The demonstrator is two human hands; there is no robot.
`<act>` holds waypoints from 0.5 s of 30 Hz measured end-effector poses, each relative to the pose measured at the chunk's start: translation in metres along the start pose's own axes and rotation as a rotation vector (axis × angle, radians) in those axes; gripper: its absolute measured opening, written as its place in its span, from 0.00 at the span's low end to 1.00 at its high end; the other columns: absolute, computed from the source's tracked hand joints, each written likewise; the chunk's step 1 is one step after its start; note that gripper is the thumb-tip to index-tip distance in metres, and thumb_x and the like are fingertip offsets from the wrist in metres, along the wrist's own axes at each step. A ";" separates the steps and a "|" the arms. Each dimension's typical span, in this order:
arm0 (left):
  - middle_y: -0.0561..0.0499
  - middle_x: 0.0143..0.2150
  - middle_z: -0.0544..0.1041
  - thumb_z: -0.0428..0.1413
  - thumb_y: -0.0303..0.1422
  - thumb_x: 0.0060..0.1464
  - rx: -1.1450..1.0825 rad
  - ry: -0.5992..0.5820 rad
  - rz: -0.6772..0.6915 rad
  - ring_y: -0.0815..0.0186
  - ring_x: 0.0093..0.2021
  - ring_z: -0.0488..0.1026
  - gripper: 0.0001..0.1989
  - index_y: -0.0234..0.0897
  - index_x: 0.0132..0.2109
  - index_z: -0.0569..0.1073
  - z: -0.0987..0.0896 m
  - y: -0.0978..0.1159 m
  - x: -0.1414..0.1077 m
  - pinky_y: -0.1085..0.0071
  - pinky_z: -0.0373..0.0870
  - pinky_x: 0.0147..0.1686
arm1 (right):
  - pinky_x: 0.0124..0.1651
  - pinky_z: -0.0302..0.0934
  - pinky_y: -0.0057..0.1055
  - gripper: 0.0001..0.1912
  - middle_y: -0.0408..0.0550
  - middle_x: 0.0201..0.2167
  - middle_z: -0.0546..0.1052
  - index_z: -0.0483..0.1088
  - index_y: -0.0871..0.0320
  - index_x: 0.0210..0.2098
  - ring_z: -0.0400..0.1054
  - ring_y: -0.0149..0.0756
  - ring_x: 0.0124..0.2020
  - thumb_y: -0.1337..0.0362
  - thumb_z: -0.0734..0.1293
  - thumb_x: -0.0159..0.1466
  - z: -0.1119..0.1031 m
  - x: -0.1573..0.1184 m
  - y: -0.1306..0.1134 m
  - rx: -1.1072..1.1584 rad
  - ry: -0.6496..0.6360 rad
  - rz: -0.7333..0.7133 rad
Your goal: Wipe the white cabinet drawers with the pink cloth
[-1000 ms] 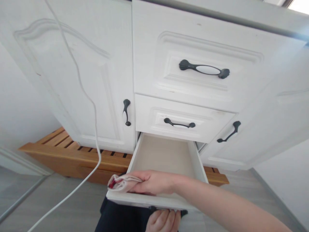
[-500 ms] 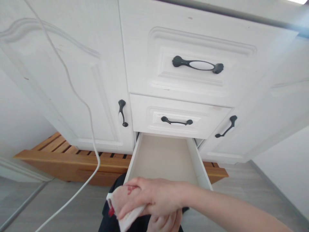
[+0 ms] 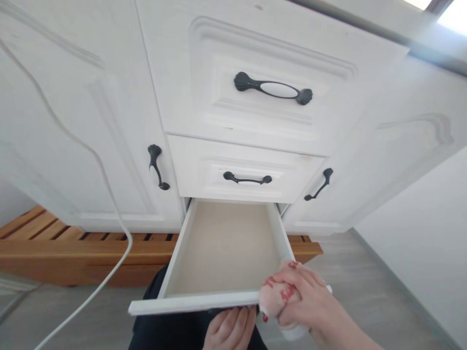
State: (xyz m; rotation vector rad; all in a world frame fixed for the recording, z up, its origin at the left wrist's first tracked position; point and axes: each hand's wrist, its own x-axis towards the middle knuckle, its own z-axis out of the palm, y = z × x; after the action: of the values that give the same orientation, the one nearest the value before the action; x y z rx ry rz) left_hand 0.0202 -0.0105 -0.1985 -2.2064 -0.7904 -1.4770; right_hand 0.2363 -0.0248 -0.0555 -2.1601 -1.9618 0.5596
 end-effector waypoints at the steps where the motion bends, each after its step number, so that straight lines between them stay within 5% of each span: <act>1: 0.57 0.35 0.81 0.50 0.28 0.63 0.019 -0.002 0.001 0.73 0.39 0.72 0.14 0.44 0.40 0.81 -0.001 0.000 0.004 0.70 0.64 0.43 | 0.61 0.58 0.45 0.33 0.44 0.52 0.78 0.78 0.41 0.46 0.64 0.54 0.61 0.65 0.72 0.38 -0.003 -0.002 0.010 -0.002 0.028 0.037; 5: 0.58 0.33 0.81 0.51 0.29 0.62 0.063 -0.020 -0.008 0.73 0.38 0.71 0.13 0.46 0.41 0.81 -0.001 -0.001 0.006 0.71 0.63 0.43 | 0.58 0.62 0.45 0.30 0.44 0.47 0.80 0.80 0.45 0.40 0.69 0.54 0.56 0.67 0.69 0.35 -0.008 -0.011 0.054 0.131 0.178 0.168; 9: 0.58 0.32 0.81 0.52 0.30 0.61 0.068 0.008 -0.033 0.73 0.37 0.71 0.12 0.47 0.41 0.81 0.007 0.000 -0.004 0.71 0.63 0.44 | 0.43 0.69 0.41 0.28 0.51 0.46 0.79 0.79 0.53 0.42 0.74 0.51 0.45 0.65 0.69 0.38 0.015 -0.027 0.088 0.639 0.498 0.299; 12: 0.57 0.34 0.82 0.50 0.31 0.61 0.034 0.006 -0.065 0.72 0.40 0.73 0.14 0.46 0.44 0.80 0.017 -0.003 -0.004 0.70 0.62 0.47 | 0.39 0.69 0.43 0.23 0.54 0.49 0.77 0.79 0.52 0.42 0.74 0.52 0.44 0.59 0.70 0.45 0.043 -0.037 0.093 0.828 0.747 0.331; 15: 0.55 0.39 0.83 0.51 0.31 0.61 0.017 -0.095 -0.088 0.70 0.43 0.73 0.15 0.45 0.50 0.78 0.026 -0.015 0.006 0.68 0.61 0.52 | 0.36 0.70 0.43 0.14 0.53 0.40 0.80 0.80 0.50 0.36 0.75 0.51 0.38 0.58 0.69 0.50 0.070 -0.037 0.079 0.792 0.711 0.309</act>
State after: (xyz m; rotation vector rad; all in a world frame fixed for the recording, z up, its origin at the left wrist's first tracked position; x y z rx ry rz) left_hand 0.0307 0.0177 -0.2033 -2.2701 -0.9380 -1.4083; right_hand 0.2802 -0.0797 -0.1430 -1.7684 -0.8410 0.4159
